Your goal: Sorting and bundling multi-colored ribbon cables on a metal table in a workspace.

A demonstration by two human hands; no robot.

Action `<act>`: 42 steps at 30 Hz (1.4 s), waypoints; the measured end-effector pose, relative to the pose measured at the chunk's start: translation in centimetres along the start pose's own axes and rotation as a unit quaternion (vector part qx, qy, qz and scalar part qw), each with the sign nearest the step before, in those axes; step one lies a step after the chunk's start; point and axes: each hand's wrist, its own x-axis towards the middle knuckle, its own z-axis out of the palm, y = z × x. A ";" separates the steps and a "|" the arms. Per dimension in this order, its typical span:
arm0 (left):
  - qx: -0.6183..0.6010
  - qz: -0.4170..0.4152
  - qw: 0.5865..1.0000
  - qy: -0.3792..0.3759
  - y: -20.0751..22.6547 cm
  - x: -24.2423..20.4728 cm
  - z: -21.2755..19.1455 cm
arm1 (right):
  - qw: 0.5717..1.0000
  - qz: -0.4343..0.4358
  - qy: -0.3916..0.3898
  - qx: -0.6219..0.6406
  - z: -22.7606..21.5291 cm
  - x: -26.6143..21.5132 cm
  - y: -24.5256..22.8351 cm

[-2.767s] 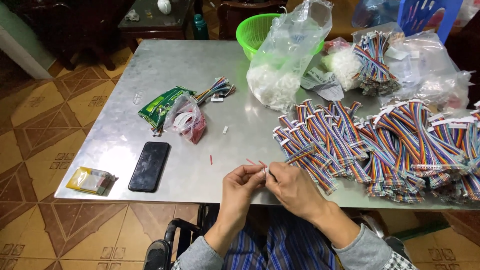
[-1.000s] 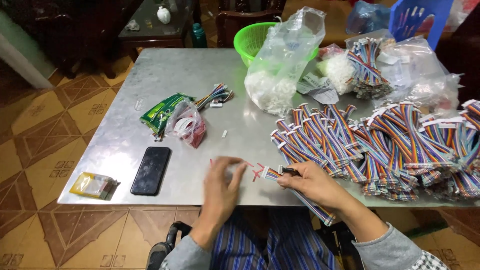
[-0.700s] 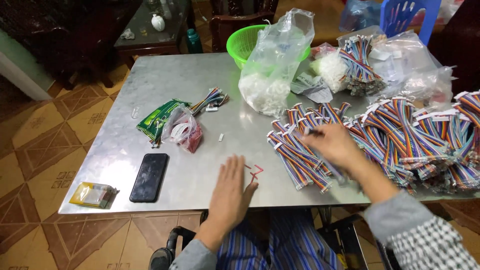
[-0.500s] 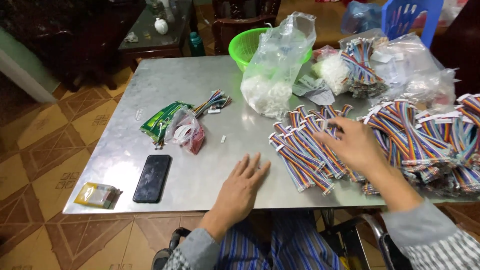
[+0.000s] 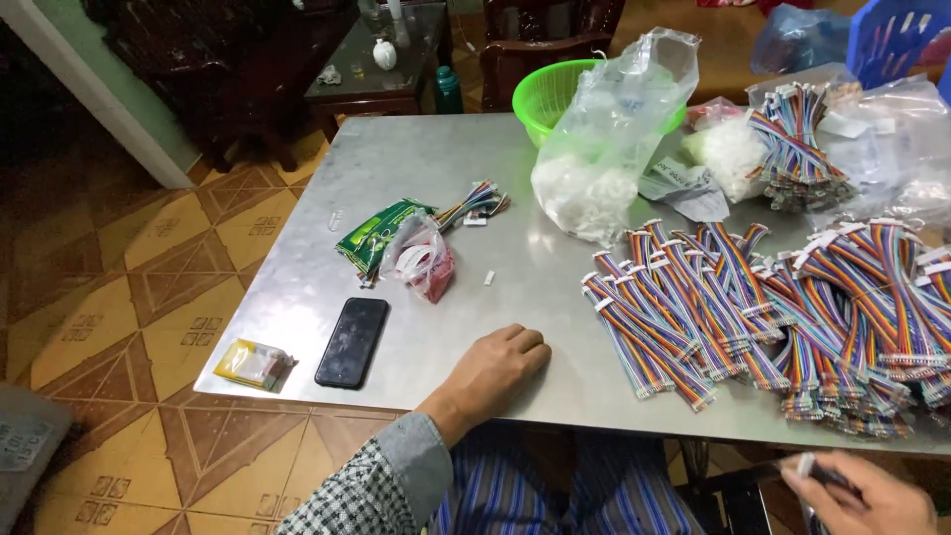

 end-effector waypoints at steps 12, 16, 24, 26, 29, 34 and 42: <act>-0.115 -0.183 0.970 0.111 -1.1 -0.1 0.6 | 0.968 0.147 -0.121 -0.167 0.2 -1.2 2.2; -0.119 -0.228 0.936 0.242 -4.7 -0.6 -1.3 | 0.969 0.136 -0.151 -0.141 0.0 -1.4 2.7; 0.067 -0.325 0.915 0.228 -13.3 -1.3 -6.9 | 0.990 0.138 0.025 -0.014 0.7 -3.5 -0.5; 0.071 -0.313 0.919 0.229 -15.1 -2.4 -5.8 | 0.993 0.039 0.069 0.086 1.8 -3.8 0.2; 0.101 -0.291 0.925 0.224 -12.2 -1.4 -5.8 | 0.981 -0.061 0.113 0.147 0.7 -4.0 0.0; 0.060 -0.151 0.964 0.211 -2.5 -0.8 -4.2 | 0.989 -0.101 0.061 0.095 -0.8 -3.6 -0.6; -0.008 -0.067 0.997 -0.046 1.3 -5.0 -1.3 | 0.996 -0.045 0.003 0.082 -1.2 -3.7 -0.2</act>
